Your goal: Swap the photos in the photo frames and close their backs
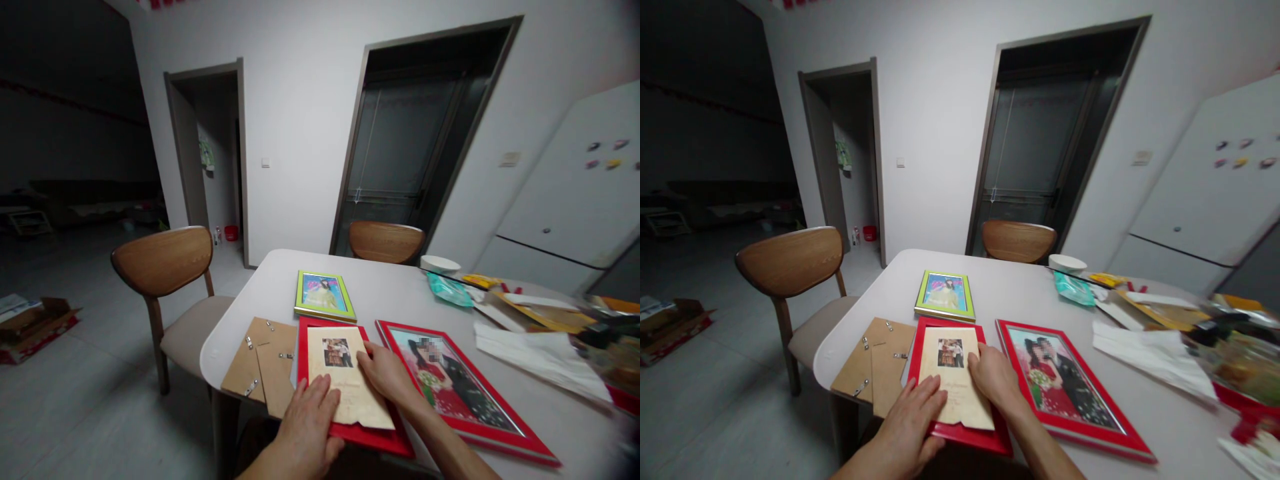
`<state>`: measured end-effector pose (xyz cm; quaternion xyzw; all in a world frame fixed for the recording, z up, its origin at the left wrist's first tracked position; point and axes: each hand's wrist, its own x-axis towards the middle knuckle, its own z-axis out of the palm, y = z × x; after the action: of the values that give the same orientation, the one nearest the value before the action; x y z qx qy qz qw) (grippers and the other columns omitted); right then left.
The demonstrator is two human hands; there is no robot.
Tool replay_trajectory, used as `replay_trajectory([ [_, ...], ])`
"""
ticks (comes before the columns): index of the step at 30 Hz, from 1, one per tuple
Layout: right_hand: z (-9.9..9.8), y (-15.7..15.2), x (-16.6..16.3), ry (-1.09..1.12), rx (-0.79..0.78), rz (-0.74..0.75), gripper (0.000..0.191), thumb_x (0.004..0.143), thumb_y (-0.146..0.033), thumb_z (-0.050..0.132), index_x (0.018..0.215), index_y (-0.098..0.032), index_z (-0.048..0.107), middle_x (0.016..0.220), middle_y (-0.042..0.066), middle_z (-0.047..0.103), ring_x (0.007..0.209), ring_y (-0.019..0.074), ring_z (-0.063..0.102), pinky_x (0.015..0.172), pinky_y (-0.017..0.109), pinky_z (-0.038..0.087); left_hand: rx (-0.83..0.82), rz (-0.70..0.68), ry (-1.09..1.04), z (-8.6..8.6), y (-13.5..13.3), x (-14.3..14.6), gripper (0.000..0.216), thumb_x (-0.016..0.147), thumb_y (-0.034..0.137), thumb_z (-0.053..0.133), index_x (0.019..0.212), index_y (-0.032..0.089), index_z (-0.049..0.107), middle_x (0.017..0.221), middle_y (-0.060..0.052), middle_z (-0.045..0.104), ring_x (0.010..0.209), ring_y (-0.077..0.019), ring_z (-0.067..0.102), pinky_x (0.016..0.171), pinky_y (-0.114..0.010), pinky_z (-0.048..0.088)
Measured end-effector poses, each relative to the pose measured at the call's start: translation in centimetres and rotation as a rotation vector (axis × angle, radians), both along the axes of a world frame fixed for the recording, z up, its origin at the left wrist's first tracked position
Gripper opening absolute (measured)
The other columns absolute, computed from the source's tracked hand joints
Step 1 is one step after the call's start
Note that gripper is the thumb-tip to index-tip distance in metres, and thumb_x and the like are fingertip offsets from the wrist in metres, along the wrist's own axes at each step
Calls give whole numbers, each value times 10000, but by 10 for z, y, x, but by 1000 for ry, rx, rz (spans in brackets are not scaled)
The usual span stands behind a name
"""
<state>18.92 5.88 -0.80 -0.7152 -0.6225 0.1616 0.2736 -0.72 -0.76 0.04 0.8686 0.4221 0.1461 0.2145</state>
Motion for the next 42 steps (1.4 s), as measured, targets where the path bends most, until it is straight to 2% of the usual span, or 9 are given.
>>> replay_trajectory([
  [8, -3, -9, -11, -459, 10, -52, 348, 758, -370, 365, 887, -123, 573, 847, 140, 584, 717, 232, 570, 578, 305, 365, 42, -49, 41, -7, 1, 0, 596, 697, 330, 550, 1221, 116, 364, 1320, -133, 296, 1223, -248, 231, 1016, -422, 163],
  [13, -1, -21, -9, -350, 102, 86, 360, 792, -335, 333, 996, -152, 566, 913, 115, 568, 790, 197, 546, 673, 286, 380, 53, -119, -8, -2, -3, -12, 594, 706, 309, 544, 1241, 176, 323, 1327, -82, 304, 1226, -215, 235, 1023, -427, 116],
  [17, -3, -32, -11, -313, 180, 212, 313, 784, -292, 364, 937, -159, 603, 909, 105, 564, 860, 195, 499, 774, 281, 351, 33, -160, 57, 3, -1, -12, 602, 686, 323, 567, 1228, 193, 341, 1291, -93, 367, 1207, -256, 271, 1001, -498, 89],
  [23, -1, -36, -25, -302, 153, 274, 288, 782, -272, 377, 911, -173, 615, 919, 94, 571, 862, 196, 486, 776, 293, 345, 52, -86, 55, 1, 4, -10, 611, 682, 307, 553, 1234, 165, 333, 1306, -108, 339, 1217, -246, 251, 1003, -488, 90],
  [27, 5, -42, -50, -217, 168, 347, 308, 785, -286, 382, 965, -164, 600, 989, 102, 556, 926, 200, 468, 809, 293, 330, 80, 115, 99, 0, 6, -53, 678, 634, 232, 563, 1255, 176, 298, 1345, -97, 253, 1238, -228, 195, 1001, -470, 118],
  [32, 17, -45, -107, -200, 184, 474, 276, 758, -343, 430, 956, -216, 574, 918, 64, 568, 888, 198, 464, 784, 315, 318, 167, 436, 193, -20, 22, -113, 630, 614, 234, 566, 1211, 160, 377, 1311, -115, 319, 1219, -255, 240, 980, -471, 185],
  [35, 16, -42, -139, -258, 154, 476, 363, 663, -457, 516, 920, -204, 558, 910, 75, 550, 886, 233, 450, 784, 362, 304, 253, 450, 146, -35, 30, -128, 527, 631, 213, 560, 1147, 182, 454, 1267, -90, 401, 1178, -236, 332, 967, -422, 266],
  [38, 10, -36, -154, -269, 120, 445, 442, 559, -422, 606, 937, -203, 536, 931, 80, 518, 875, 244, 447, 773, 376, 310, 329, 428, 64, -43, 36, -133, 440, 636, 210, 573, 1072, 211, 520, 1205, -68, 480, 1115, -230, 424, 937, -394, 338],
  [42, 13, -34, -146, -88, 126, 428, 461, 551, -282, 595, 1002, -213, 529, 945, 73, 502, 871, 218, 459, 756, 330, 349, 370, 413, -16, -33, 36, -131, 407, 630, 238, 601, 1034, 227, 551, 1143, -58, 538, 1059, -232, 483, 893, -377, 405],
])
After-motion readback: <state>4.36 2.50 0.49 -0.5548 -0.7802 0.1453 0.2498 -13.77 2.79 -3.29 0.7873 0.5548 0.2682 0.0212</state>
